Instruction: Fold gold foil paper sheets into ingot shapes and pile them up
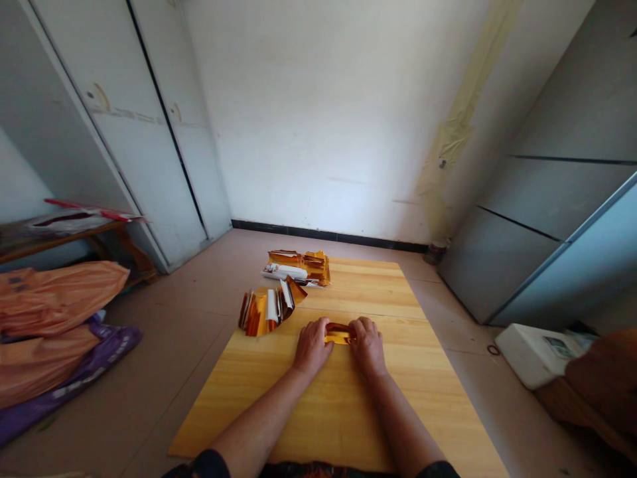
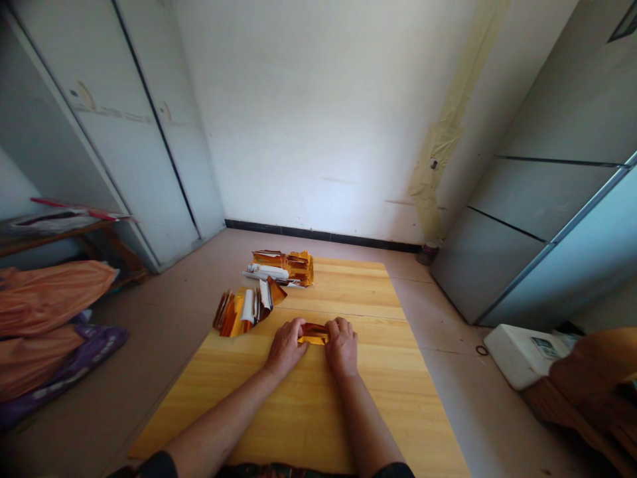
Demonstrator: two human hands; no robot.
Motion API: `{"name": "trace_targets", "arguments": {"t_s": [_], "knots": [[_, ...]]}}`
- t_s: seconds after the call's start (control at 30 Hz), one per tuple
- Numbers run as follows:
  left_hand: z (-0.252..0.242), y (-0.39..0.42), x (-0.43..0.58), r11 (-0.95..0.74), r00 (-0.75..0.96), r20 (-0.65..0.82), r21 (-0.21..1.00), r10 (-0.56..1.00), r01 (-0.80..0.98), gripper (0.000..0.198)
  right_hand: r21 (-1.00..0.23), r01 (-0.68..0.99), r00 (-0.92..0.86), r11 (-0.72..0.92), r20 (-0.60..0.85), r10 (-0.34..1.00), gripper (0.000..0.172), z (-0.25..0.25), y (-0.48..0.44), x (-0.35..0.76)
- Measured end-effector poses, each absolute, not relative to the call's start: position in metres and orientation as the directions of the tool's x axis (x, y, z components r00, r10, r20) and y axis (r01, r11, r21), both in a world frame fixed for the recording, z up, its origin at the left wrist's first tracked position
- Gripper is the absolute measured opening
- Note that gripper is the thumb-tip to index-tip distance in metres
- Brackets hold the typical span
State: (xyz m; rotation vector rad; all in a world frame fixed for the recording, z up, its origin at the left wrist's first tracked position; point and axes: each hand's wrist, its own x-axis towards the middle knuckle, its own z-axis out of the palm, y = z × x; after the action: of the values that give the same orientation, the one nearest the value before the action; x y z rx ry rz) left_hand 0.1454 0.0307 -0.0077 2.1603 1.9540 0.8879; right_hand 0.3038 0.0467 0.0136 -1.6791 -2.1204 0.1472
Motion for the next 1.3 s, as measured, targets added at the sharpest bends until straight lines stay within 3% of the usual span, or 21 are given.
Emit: {"name": "trace_targets", "arguments": {"t_s": [0.23, 0.47, 0.67, 0.9, 1.3], "knots": [[-0.010, 0.031, 0.145, -0.177, 0.006, 0.360, 0.444, 0.933, 0.878, 0.041, -0.329, 0.903, -0.185, 0.277, 0.283, 0.941, 0.027, 0.009, 0.048, 0.304], [-0.013, 0.031, 0.144, -0.180, -0.004, 0.383, 0.443, 0.924, 0.879, 0.044, -0.322, 0.895, -0.198, 0.307, 0.330, 0.923, 0.041, 0.004, 0.047, 0.304], [-0.016, 0.034, 0.143, -0.172, 0.004, 0.367, 0.426, 0.930, 0.888, 0.047, -0.335, 0.881, -0.209, 0.335, 0.361, 0.909, 0.032, -0.004, 0.050, 0.305], [-0.014, 0.033, 0.143, -0.174, 0.017, 0.352, 0.419, 0.936, 0.891, 0.041, -0.320, 0.884, -0.216, 0.340, 0.365, 0.905, 0.042, -0.002, 0.046, 0.306], [-0.006, 0.029, 0.144, -0.184, 0.026, 0.367, 0.402, 0.930, 0.897, 0.016, -0.318, 0.873, -0.227, 0.370, 0.405, 0.886, 0.014, -0.004, 0.045, 0.304]]}}
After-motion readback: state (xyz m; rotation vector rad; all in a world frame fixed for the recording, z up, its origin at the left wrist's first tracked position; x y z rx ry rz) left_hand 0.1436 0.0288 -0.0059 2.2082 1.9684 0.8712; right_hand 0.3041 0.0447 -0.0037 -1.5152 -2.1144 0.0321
